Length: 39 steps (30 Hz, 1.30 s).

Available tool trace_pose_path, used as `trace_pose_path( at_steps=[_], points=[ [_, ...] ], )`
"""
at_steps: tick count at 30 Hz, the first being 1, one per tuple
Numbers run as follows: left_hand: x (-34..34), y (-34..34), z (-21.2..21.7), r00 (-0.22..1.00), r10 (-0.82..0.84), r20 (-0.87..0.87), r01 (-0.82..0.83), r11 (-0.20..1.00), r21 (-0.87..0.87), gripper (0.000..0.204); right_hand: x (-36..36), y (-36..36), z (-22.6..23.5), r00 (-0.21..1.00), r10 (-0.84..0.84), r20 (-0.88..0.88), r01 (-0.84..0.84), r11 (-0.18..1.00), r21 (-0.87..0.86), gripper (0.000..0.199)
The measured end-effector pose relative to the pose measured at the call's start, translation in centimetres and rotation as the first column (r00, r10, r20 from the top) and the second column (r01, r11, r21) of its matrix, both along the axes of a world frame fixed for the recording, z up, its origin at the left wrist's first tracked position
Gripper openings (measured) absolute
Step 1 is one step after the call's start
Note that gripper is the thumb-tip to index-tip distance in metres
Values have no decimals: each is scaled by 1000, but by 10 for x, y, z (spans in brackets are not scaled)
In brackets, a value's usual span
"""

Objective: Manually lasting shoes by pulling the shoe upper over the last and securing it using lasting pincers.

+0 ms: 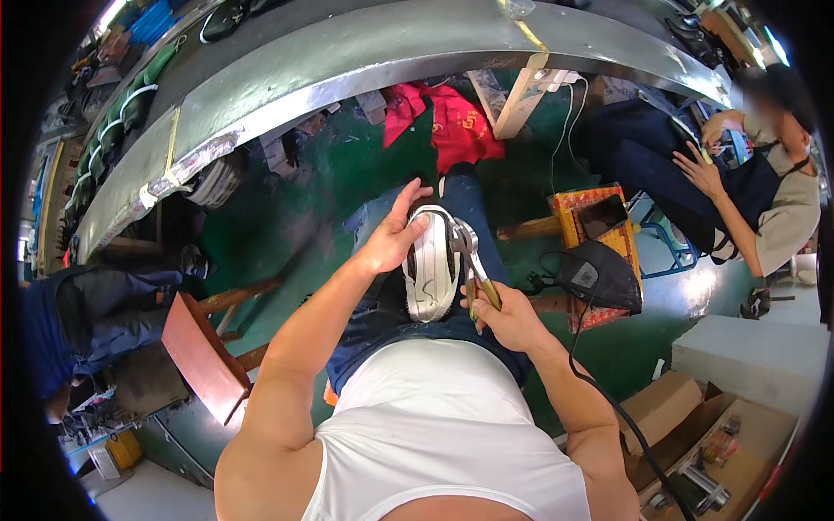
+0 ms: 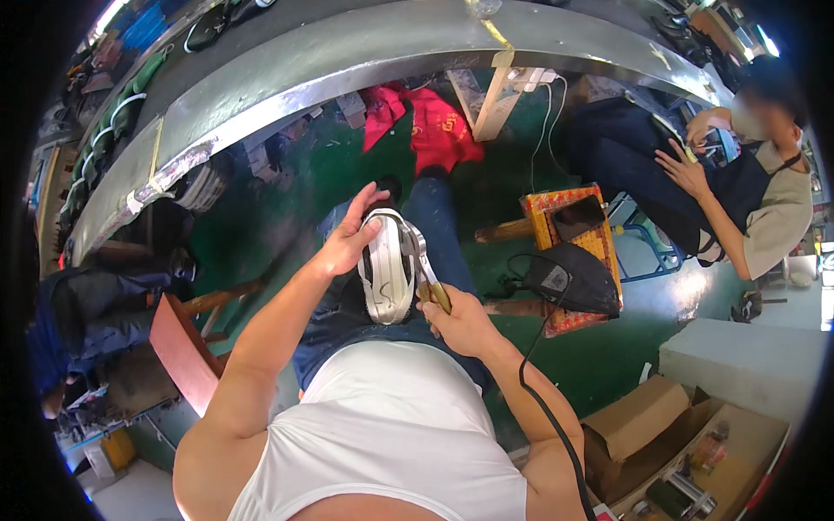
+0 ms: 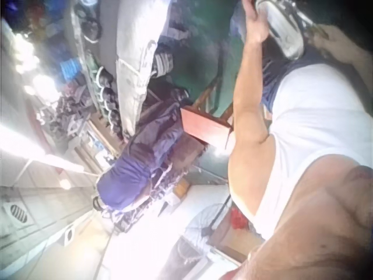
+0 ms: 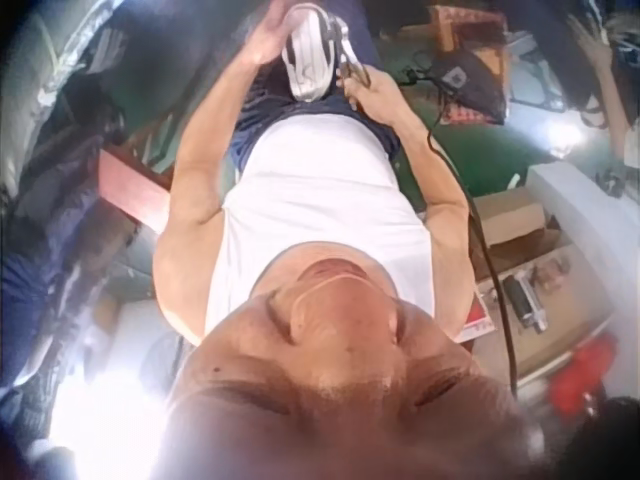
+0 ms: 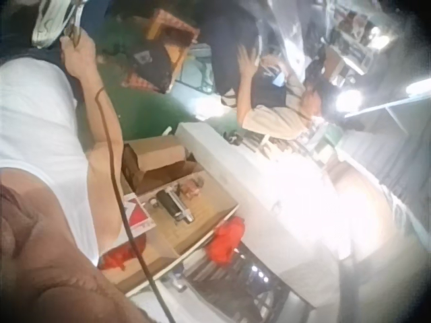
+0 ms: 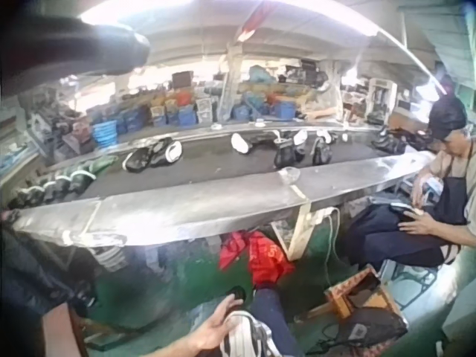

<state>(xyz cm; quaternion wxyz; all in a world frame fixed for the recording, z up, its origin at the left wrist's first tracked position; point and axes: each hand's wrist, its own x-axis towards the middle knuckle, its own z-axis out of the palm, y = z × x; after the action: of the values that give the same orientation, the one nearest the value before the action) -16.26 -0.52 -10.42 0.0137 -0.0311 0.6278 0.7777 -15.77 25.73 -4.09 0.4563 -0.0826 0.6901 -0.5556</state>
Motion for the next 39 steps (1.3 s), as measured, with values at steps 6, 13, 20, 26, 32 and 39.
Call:
trace_pose_path(
  at_steps=[6, 13, 20, 26, 32, 39],
  points=[
    [23, 3, 30, 986, -12, -164, -46, 935, -351, 69, -7, -5, 11, 994, 98, 54, -90, 987, -131, 31],
    [20, -1, 18, 993, -47, -108, -13, 866, -500, 55, -33, -12, 30, 932, 93, 351, -85, 996, -38, 26],
    [13, -4, -6, 997, 77, -4, -75, 953, -294, 44, -40, -31, -36, 934, 204, -292, -143, 966, 217, 21],
    [9, -3, -1, 982, 153, 108, -122, 959, -257, 43, -39, -22, -30, 918, 200, -341, -151, 975, 165, 19],
    [42, 9, 32, 945, -10, -326, -97, 945, -312, 56, -22, -3, -16, 940, -55, -335, 76, 996, 50, 27],
    [69, 43, 38, 999, -20, 40, 17, 997, 80, 89, -33, -66, -24, 769, -380, 514, 496, 862, -105, 61]
  ],
)
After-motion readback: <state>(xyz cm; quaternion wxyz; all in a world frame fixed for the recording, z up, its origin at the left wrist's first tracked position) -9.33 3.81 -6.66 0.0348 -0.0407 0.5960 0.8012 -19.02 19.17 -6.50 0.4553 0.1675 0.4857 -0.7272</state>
